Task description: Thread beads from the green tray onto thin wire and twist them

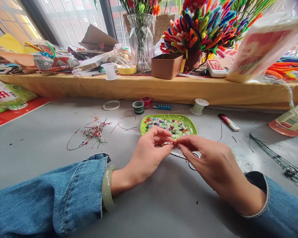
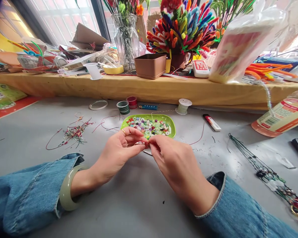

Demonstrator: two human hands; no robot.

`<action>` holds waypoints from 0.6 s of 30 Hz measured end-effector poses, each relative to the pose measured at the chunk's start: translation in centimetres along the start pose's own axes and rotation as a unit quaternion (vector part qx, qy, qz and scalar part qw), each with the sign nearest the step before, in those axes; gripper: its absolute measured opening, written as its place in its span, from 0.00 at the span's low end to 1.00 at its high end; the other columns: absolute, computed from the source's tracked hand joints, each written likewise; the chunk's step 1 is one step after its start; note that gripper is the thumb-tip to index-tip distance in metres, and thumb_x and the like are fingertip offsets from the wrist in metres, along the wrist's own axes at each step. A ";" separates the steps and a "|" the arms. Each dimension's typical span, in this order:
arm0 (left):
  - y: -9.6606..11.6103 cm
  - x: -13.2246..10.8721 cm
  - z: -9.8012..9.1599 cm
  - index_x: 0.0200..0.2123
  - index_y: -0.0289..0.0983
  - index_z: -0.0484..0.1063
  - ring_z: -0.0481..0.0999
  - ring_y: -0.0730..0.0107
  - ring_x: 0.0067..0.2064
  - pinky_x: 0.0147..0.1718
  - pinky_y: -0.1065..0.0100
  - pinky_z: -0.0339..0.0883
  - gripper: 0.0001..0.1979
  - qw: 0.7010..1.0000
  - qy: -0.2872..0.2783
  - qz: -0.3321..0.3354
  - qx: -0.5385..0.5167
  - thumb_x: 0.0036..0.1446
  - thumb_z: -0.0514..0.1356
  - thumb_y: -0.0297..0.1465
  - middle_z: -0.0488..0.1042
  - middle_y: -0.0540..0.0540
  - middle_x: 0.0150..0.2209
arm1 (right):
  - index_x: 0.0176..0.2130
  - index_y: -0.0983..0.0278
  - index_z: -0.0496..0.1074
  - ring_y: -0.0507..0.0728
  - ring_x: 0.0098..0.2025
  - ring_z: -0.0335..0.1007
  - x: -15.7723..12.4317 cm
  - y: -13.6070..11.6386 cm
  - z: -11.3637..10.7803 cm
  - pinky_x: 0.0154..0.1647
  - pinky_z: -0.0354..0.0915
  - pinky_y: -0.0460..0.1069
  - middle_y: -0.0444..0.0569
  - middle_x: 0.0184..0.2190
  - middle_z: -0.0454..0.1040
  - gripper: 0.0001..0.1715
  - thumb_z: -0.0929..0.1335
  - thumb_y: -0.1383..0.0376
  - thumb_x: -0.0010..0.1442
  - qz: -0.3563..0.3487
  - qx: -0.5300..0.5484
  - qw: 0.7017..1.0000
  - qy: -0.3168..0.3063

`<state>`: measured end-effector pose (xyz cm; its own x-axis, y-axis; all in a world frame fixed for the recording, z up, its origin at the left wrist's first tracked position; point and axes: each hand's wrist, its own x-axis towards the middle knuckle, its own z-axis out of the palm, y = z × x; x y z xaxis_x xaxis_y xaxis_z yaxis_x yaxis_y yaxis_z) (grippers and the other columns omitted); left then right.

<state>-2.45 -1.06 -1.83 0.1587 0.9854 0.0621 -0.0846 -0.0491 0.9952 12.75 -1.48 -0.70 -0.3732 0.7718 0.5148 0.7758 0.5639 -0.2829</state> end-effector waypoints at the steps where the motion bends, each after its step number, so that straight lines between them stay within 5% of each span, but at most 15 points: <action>1: 0.0 0.0 -0.1 0.34 0.36 0.62 0.71 0.71 0.37 0.40 0.66 0.63 0.09 1.000 -0.003 0.002 0.002 0.46 0.57 0.27 0.70 0.48 0.32 | 0.33 0.64 0.69 0.52 0.25 0.69 0.0 0.1 0.0 0.26 0.61 0.45 0.44 0.25 0.73 0.07 0.62 0.67 0.53 -0.001 -0.008 1.000 0.001; 18: 0.1 0.1 -0.2 0.30 0.34 0.70 0.71 0.71 0.35 0.37 0.70 0.64 0.06 0.998 -0.005 0.037 0.044 0.47 0.57 0.29 0.72 0.47 0.32 | 0.31 0.63 0.70 0.51 0.26 0.66 0.0 0.1 -0.1 0.28 0.60 0.46 0.42 0.24 0.71 0.06 0.64 0.68 0.50 -0.002 0.008 1.000 0.023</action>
<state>-2.68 -0.93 -1.73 0.1650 0.9770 0.1350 -0.0093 -0.1354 0.9908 12.86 -1.50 -0.65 -0.3518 0.7561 0.5518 0.7660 0.5714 -0.2945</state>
